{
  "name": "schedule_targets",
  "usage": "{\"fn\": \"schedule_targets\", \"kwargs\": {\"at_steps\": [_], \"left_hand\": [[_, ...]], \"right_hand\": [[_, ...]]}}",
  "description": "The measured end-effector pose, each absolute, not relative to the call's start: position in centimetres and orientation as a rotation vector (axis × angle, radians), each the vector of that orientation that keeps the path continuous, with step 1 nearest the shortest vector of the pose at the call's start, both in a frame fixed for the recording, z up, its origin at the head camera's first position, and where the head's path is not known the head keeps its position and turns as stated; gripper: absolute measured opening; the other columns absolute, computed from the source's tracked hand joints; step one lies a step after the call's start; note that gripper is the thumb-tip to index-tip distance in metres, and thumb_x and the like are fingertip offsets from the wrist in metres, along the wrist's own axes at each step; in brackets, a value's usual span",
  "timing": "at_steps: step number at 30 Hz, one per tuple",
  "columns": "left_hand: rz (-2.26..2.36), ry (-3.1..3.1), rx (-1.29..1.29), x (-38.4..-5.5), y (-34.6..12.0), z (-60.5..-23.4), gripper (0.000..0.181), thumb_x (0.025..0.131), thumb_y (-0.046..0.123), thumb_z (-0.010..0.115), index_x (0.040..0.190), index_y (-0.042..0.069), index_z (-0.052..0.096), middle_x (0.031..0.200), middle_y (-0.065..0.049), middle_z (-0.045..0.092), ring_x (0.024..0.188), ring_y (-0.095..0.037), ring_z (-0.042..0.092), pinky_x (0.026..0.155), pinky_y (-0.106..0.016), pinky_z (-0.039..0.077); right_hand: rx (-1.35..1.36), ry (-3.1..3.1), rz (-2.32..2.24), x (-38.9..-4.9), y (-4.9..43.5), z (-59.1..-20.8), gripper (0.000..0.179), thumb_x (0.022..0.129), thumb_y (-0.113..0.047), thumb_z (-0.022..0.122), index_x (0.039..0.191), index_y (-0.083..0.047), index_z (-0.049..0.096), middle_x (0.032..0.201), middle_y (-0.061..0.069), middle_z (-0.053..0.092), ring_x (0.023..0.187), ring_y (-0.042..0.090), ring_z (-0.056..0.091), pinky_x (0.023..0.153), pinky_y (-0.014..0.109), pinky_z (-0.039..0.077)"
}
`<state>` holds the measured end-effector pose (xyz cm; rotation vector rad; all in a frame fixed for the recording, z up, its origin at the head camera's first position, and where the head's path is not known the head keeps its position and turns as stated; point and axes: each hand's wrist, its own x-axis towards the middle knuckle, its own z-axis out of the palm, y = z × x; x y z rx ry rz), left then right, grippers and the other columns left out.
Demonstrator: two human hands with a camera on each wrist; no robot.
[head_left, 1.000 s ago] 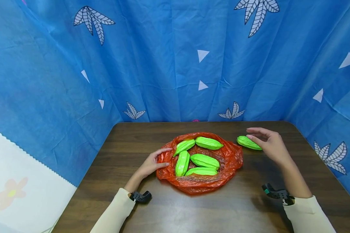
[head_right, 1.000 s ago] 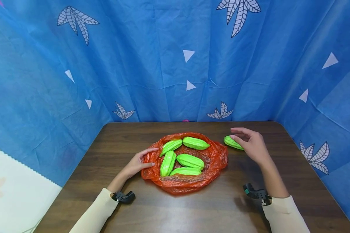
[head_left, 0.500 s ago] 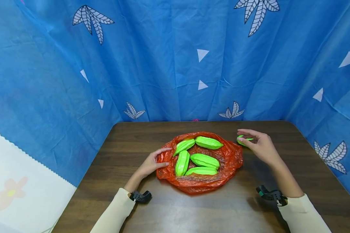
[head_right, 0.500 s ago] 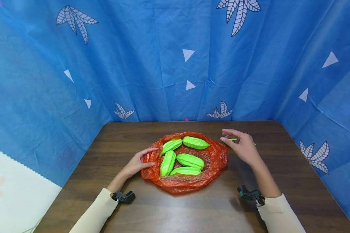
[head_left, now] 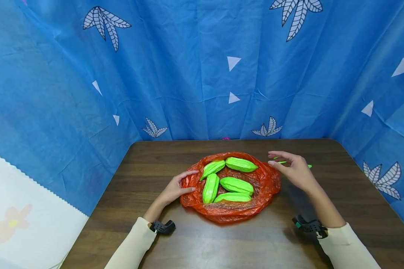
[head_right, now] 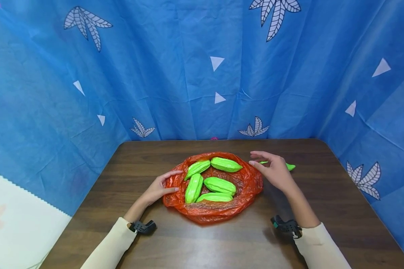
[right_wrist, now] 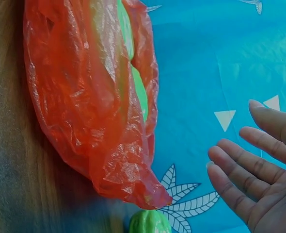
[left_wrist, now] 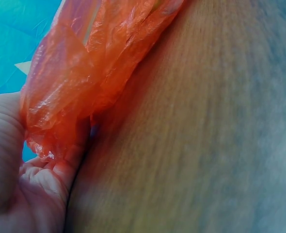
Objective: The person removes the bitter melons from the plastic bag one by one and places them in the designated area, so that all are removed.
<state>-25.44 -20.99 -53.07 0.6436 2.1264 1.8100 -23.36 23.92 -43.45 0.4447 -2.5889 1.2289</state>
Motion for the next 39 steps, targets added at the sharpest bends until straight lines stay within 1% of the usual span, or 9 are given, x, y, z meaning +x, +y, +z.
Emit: {"fn": "schedule_targets", "kwargs": {"at_steps": [4, 7, 12, 20, 30, 32, 35, 37, 39], "left_hand": [[1.798, 2.136, 0.658, -25.3, -21.0, -53.2, 0.062, 0.092, 0.003, 0.073, 0.15, 0.013, 0.05, 0.151, -0.019, 0.044, 0.117, -0.029, 0.063, 0.089, -0.036, 0.058], [1.797, 2.143, 0.668, -25.4, -21.0, -53.1, 0.062, 0.092, 0.004, 0.073, 0.15, 0.013, 0.05, 0.151, -0.018, 0.044, 0.117, -0.028, 0.063, 0.09, -0.036, 0.058], [1.804, 2.152, 0.666, -25.6, -21.1, -52.9, 0.062, 0.093, 0.004, 0.073, 0.15, 0.014, 0.05, 0.15, -0.018, 0.045, 0.117, -0.027, 0.063, 0.089, -0.036, 0.058], [1.826, 2.127, 0.683, -25.6, -21.2, -52.9, 0.062, 0.093, 0.001, 0.071, 0.15, 0.009, 0.049, 0.15, -0.022, 0.044, 0.115, -0.029, 0.064, 0.089, -0.036, 0.058], [1.811, 2.142, 0.678, -25.8, -20.9, -53.2, 0.062, 0.092, 0.003, 0.073, 0.149, 0.013, 0.051, 0.151, -0.019, 0.044, 0.115, -0.027, 0.065, 0.089, -0.037, 0.058], [1.813, 2.145, 0.685, -25.8, -20.9, -53.2, 0.062, 0.092, 0.002, 0.073, 0.149, 0.013, 0.051, 0.151, -0.019, 0.044, 0.116, -0.028, 0.064, 0.09, -0.037, 0.058], [1.822, 2.134, 0.677, -25.8, -20.9, -53.2, 0.062, 0.092, 0.001, 0.072, 0.149, 0.013, 0.051, 0.151, -0.019, 0.044, 0.117, -0.031, 0.063, 0.089, -0.037, 0.058], [1.823, 2.126, 0.666, -25.8, -21.0, -53.2, 0.062, 0.092, 0.001, 0.072, 0.149, 0.014, 0.051, 0.151, -0.018, 0.044, 0.117, -0.032, 0.063, 0.089, -0.038, 0.058], [1.821, 2.121, 0.66, -25.8, -21.0, -53.2, 0.062, 0.093, 0.001, 0.072, 0.149, 0.015, 0.051, 0.15, -0.017, 0.045, 0.116, -0.032, 0.064, 0.089, -0.038, 0.058]], "right_hand": [[0.454, -2.601, 1.221, -23.2, 23.7, -43.7, 0.043, 0.098, -0.029, 0.07, 0.133, -0.005, 0.065, 0.121, 0.015, 0.071, 0.103, 0.025, 0.066, 0.078, 0.013, 0.051], [0.459, -2.585, 1.227, -23.3, 23.6, -43.7, 0.042, 0.098, -0.028, 0.07, 0.133, -0.005, 0.066, 0.121, 0.015, 0.071, 0.104, 0.031, 0.066, 0.078, 0.011, 0.05], [0.481, -2.57, 1.235, -23.8, 23.4, -43.6, 0.042, 0.098, -0.029, 0.07, 0.133, -0.006, 0.066, 0.121, 0.013, 0.071, 0.106, 0.031, 0.067, 0.078, 0.011, 0.05], [0.498, -2.585, 1.218, -23.9, 23.0, -43.4, 0.042, 0.097, -0.029, 0.07, 0.132, -0.006, 0.066, 0.122, 0.013, 0.071, 0.106, 0.03, 0.068, 0.078, 0.014, 0.051], [0.497, -2.599, 1.212, -23.9, 22.5, -43.7, 0.043, 0.096, -0.029, 0.072, 0.133, -0.008, 0.066, 0.123, 0.011, 0.071, 0.104, 0.027, 0.068, 0.081, 0.024, 0.055], [0.504, -2.605, 1.214, -24.1, 22.2, -43.7, 0.043, 0.096, -0.03, 0.072, 0.134, -0.008, 0.066, 0.123, 0.011, 0.071, 0.105, 0.027, 0.068, 0.083, 0.028, 0.055], [0.529, -2.613, 1.248, -24.4, 21.7, -43.6, 0.043, 0.096, -0.03, 0.072, 0.134, -0.008, 0.066, 0.124, 0.012, 0.07, 0.105, 0.028, 0.069, 0.085, 0.039, 0.058], [0.539, -2.612, 1.291, -24.6, 21.4, -43.5, 0.042, 0.097, -0.029, 0.071, 0.133, -0.009, 0.066, 0.124, 0.012, 0.07, 0.104, 0.028, 0.069, 0.084, 0.036, 0.059], [0.546, -2.607, 1.347, -24.7, 21.0, -43.6, 0.042, 0.097, -0.026, 0.072, 0.133, -0.008, 0.066, 0.125, 0.014, 0.07, 0.104, 0.029, 0.07, 0.083, 0.03, 0.059]]}}
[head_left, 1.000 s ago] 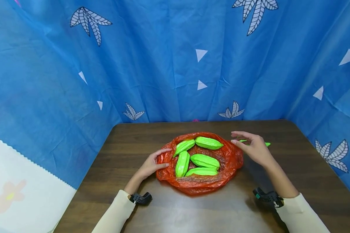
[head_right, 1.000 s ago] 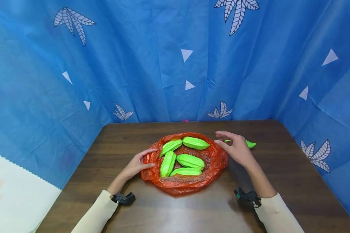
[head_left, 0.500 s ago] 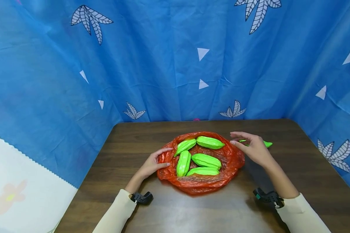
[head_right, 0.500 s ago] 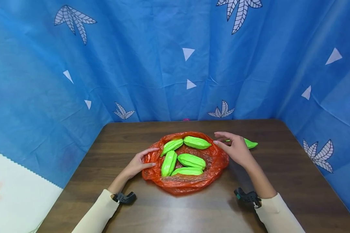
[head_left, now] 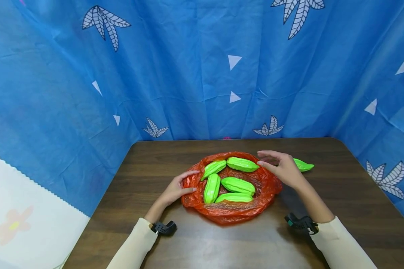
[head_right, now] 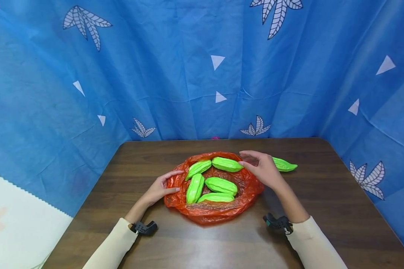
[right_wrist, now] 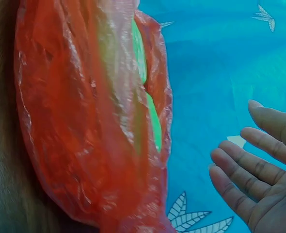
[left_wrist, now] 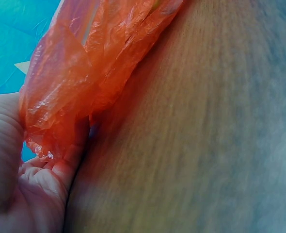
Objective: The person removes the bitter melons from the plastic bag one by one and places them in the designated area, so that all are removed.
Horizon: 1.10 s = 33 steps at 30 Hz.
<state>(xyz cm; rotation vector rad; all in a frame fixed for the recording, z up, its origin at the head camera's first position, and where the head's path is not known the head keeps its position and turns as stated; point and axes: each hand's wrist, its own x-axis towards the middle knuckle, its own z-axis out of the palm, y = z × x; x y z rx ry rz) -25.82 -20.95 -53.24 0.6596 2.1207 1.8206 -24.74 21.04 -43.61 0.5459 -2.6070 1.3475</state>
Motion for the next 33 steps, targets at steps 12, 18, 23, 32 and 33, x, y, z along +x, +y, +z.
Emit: {"fn": "schedule_targets", "kwargs": {"at_steps": [12, 18, 23, 32, 33], "left_hand": [[1.821, 2.108, 0.678, -26.0, -20.9, -53.2, 0.061, 0.093, 0.001, 0.071, 0.149, 0.015, 0.051, 0.148, -0.018, 0.047, 0.112, -0.027, 0.066, 0.087, -0.039, 0.059], [1.813, 2.12, 0.667, -26.0, -21.0, -53.3, 0.062, 0.093, 0.001, 0.071, 0.149, 0.016, 0.051, 0.148, -0.018, 0.047, 0.112, -0.029, 0.066, 0.088, -0.039, 0.059], [1.812, 2.112, 0.672, -25.8, -21.1, -53.2, 0.063, 0.093, 0.001, 0.071, 0.15, 0.015, 0.05, 0.148, -0.019, 0.047, 0.113, -0.028, 0.066, 0.088, -0.039, 0.059], [1.814, 2.118, 0.672, -25.8, -21.0, -53.0, 0.063, 0.093, 0.001, 0.072, 0.151, 0.012, 0.049, 0.149, -0.021, 0.046, 0.113, -0.03, 0.065, 0.088, -0.037, 0.059], [1.814, 2.12, 0.669, -25.7, -21.0, -53.0, 0.064, 0.092, 0.001, 0.072, 0.15, 0.012, 0.049, 0.149, -0.021, 0.046, 0.113, -0.031, 0.065, 0.087, -0.037, 0.059]], "right_hand": [[0.53, -2.631, 1.429, -26.1, 19.9, -45.7, 0.042, 0.097, -0.025, 0.072, 0.132, -0.004, 0.067, 0.125, 0.016, 0.069, 0.102, 0.03, 0.069, 0.078, 0.023, 0.056], [0.529, -2.638, 1.427, -26.6, 19.5, -46.4, 0.042, 0.096, -0.025, 0.073, 0.131, -0.003, 0.067, 0.121, 0.017, 0.07, 0.102, 0.03, 0.068, 0.077, 0.028, 0.058], [0.517, -2.648, 1.442, -26.9, 19.2, -46.8, 0.042, 0.096, -0.024, 0.073, 0.131, -0.002, 0.066, 0.124, 0.018, 0.069, 0.106, 0.032, 0.067, 0.08, 0.037, 0.06], [0.486, -2.666, 1.45, -27.5, 19.1, -47.6, 0.043, 0.096, -0.026, 0.073, 0.132, -0.004, 0.066, 0.128, 0.017, 0.067, 0.111, 0.034, 0.065, 0.086, 0.048, 0.058], [0.484, -2.669, 1.445, -27.6, 19.1, -47.6, 0.043, 0.096, -0.026, 0.073, 0.132, -0.004, 0.066, 0.128, 0.017, 0.067, 0.111, 0.034, 0.065, 0.086, 0.048, 0.058]]}}
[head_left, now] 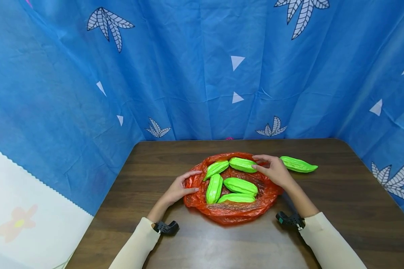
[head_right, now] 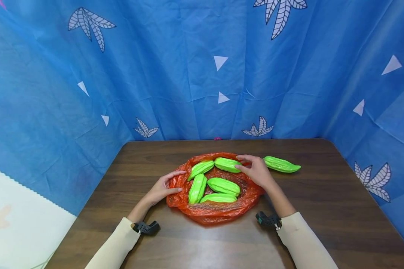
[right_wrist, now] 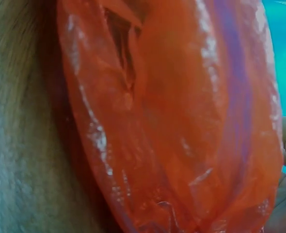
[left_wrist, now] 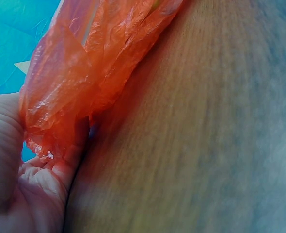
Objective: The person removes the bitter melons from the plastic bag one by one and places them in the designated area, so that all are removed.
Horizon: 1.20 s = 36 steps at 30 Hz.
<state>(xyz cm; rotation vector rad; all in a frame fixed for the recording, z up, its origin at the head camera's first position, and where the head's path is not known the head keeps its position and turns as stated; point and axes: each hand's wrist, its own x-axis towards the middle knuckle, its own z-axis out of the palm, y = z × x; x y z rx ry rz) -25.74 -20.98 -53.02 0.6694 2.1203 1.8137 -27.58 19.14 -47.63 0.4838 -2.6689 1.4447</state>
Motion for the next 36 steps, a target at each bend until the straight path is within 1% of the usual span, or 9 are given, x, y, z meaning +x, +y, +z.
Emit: {"fn": "schedule_targets", "kwargs": {"at_steps": [9, 14, 20, 25, 32, 36], "left_hand": [[1.819, 2.114, 0.65, -25.6, -20.8, -53.0, 0.064, 0.092, 0.0, 0.072, 0.15, 0.011, 0.049, 0.15, -0.021, 0.045, 0.115, -0.035, 0.063, 0.087, -0.038, 0.059], [1.816, 2.106, 0.651, -25.7, -20.8, -53.1, 0.063, 0.093, 0.002, 0.072, 0.15, 0.011, 0.049, 0.149, -0.021, 0.045, 0.115, -0.033, 0.064, 0.088, -0.037, 0.059], [1.819, 2.112, 0.659, -25.8, -20.9, -53.1, 0.062, 0.093, 0.002, 0.072, 0.15, 0.012, 0.049, 0.149, -0.021, 0.045, 0.115, -0.028, 0.064, 0.089, -0.037, 0.058], [1.824, 2.099, 0.669, -25.7, -21.0, -53.2, 0.063, 0.093, 0.001, 0.071, 0.15, 0.011, 0.049, 0.149, -0.021, 0.044, 0.114, -0.028, 0.065, 0.088, -0.038, 0.058], [1.815, 2.114, 0.68, -25.7, -20.8, -53.1, 0.063, 0.092, 0.001, 0.072, 0.15, 0.013, 0.049, 0.15, -0.02, 0.045, 0.116, -0.033, 0.063, 0.088, -0.038, 0.058], [1.815, 2.125, 0.681, -25.6, -20.9, -53.0, 0.063, 0.093, 0.003, 0.072, 0.15, 0.013, 0.049, 0.15, -0.02, 0.044, 0.116, -0.03, 0.063, 0.089, -0.037, 0.058]], "right_hand": [[0.483, -2.654, 1.403, -27.7, 19.3, -48.3, 0.04, 0.095, -0.021, 0.073, 0.13, -0.003, 0.068, 0.126, 0.019, 0.067, 0.111, 0.037, 0.064, 0.088, 0.051, 0.057], [0.5, -2.667, 1.391, -27.7, 19.3, -48.6, 0.041, 0.095, -0.02, 0.074, 0.13, -0.001, 0.067, 0.127, 0.02, 0.067, 0.112, 0.038, 0.064, 0.09, 0.054, 0.055], [0.499, -2.681, 1.353, -27.7, 19.1, -48.9, 0.041, 0.094, -0.018, 0.075, 0.131, -0.002, 0.067, 0.127, 0.019, 0.067, 0.113, 0.037, 0.063, 0.091, 0.054, 0.054], [0.489, -2.684, 1.356, -27.6, 18.9, -49.1, 0.043, 0.094, -0.016, 0.075, 0.133, -0.001, 0.065, 0.129, 0.02, 0.066, 0.114, 0.038, 0.063, 0.09, 0.055, 0.054], [0.484, -2.694, 1.332, -27.6, 18.9, -49.4, 0.05, 0.093, -0.013, 0.076, 0.138, 0.001, 0.06, 0.127, 0.023, 0.066, 0.11, 0.039, 0.063, 0.087, 0.053, 0.055], [0.502, -2.705, 1.304, -27.6, 18.7, -49.4, 0.051, 0.092, -0.014, 0.077, 0.138, 0.001, 0.06, 0.127, 0.024, 0.066, 0.108, 0.038, 0.063, 0.086, 0.052, 0.055]]}}
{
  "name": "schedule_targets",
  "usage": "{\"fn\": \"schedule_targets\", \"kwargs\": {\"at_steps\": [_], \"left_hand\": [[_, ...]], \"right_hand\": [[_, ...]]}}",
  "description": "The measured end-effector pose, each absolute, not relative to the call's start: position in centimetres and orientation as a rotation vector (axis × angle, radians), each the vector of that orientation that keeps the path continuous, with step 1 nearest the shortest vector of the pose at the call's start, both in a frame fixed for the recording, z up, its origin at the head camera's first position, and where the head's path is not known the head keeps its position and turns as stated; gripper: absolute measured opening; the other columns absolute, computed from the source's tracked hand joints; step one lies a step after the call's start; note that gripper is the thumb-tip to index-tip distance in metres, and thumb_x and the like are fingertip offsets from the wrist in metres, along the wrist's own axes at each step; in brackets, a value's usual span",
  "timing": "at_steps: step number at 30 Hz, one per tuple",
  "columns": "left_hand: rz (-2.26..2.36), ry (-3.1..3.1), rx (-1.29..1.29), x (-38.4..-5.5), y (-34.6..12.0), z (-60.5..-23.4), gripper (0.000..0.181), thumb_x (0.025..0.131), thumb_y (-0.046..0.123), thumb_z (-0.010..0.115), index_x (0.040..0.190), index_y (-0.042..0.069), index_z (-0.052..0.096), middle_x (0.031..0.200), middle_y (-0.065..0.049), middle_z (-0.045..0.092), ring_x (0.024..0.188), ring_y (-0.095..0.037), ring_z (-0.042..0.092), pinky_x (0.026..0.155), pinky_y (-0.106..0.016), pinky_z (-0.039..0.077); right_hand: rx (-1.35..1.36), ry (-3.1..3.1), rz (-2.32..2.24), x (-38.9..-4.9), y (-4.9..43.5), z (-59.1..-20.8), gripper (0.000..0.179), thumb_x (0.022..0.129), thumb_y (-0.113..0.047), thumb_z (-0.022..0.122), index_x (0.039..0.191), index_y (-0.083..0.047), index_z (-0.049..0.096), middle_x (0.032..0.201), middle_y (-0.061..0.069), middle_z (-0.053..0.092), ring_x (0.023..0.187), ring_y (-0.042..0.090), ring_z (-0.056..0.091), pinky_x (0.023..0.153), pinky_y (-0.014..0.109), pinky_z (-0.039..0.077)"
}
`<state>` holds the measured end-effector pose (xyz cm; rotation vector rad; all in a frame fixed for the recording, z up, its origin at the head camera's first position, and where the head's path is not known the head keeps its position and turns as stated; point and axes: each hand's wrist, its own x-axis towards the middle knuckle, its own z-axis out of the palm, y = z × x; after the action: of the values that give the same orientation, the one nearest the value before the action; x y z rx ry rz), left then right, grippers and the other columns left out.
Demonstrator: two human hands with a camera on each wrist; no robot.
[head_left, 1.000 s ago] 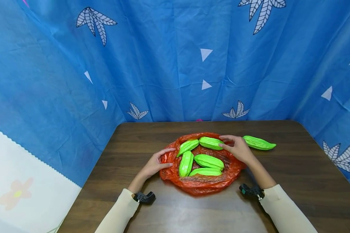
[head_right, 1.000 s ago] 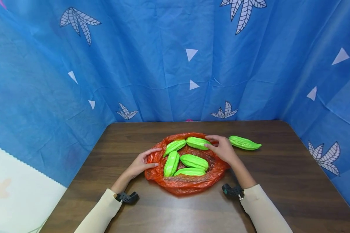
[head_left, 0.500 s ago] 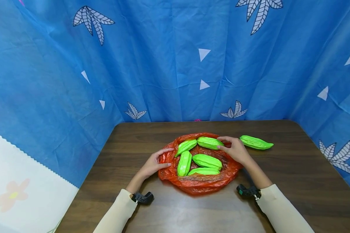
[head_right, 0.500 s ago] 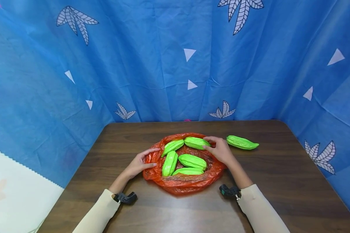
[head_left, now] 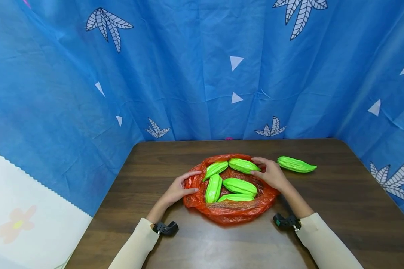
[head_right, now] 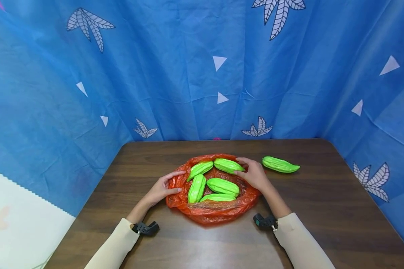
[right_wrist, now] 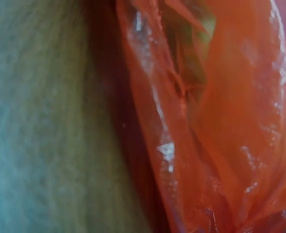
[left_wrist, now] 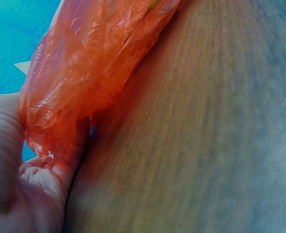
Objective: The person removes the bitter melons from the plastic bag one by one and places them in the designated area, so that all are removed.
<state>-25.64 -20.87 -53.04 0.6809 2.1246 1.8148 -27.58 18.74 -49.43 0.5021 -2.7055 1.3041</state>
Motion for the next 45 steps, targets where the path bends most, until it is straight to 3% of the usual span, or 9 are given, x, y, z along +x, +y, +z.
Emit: {"fn": "schedule_targets", "kwargs": {"at_steps": [8, 14, 22, 45], "left_hand": [[1.811, 2.144, 0.657, -25.7, -20.8, -53.1, 0.063, 0.092, -0.003, 0.07, 0.15, 0.008, 0.048, 0.149, -0.023, 0.043, 0.116, -0.03, 0.063, 0.088, -0.036, 0.058], [1.802, 2.162, 0.68, -25.6, -20.8, -53.1, 0.062, 0.092, -0.007, 0.067, 0.15, 0.001, 0.045, 0.15, -0.029, 0.04, 0.115, -0.033, 0.063, 0.088, -0.036, 0.059], [1.818, 2.145, 0.685, -25.7, -20.9, -53.0, 0.062, 0.093, 0.0, 0.071, 0.15, 0.008, 0.049, 0.15, -0.022, 0.043, 0.116, -0.029, 0.064, 0.088, -0.037, 0.058], [1.825, 2.12, 0.69, -25.5, -20.9, -53.2, 0.063, 0.092, 0.002, 0.072, 0.15, 0.012, 0.049, 0.147, -0.023, 0.046, 0.111, -0.027, 0.067, 0.087, -0.039, 0.059]], "right_hand": [[0.52, -2.707, 1.262, -27.8, 18.6, -49.9, 0.051, 0.09, -0.015, 0.079, 0.136, -0.001, 0.063, 0.124, 0.021, 0.068, 0.099, 0.034, 0.064, 0.076, 0.043, 0.056], [0.536, -2.701, 1.273, -27.7, 18.5, -49.9, 0.049, 0.09, -0.013, 0.078, 0.136, -0.006, 0.064, 0.129, 0.019, 0.067, 0.105, 0.035, 0.065, 0.083, 0.049, 0.056], [0.542, -2.711, 1.25, -27.7, 18.3, -49.9, 0.049, 0.09, -0.013, 0.078, 0.137, -0.005, 0.064, 0.133, 0.02, 0.064, 0.122, 0.04, 0.06, 0.097, 0.058, 0.05], [0.532, -2.685, 1.299, -27.6, 19.1, -48.9, 0.046, 0.093, -0.011, 0.074, 0.137, -0.003, 0.063, 0.135, 0.021, 0.063, 0.126, 0.042, 0.056, 0.101, 0.059, 0.047]]}}
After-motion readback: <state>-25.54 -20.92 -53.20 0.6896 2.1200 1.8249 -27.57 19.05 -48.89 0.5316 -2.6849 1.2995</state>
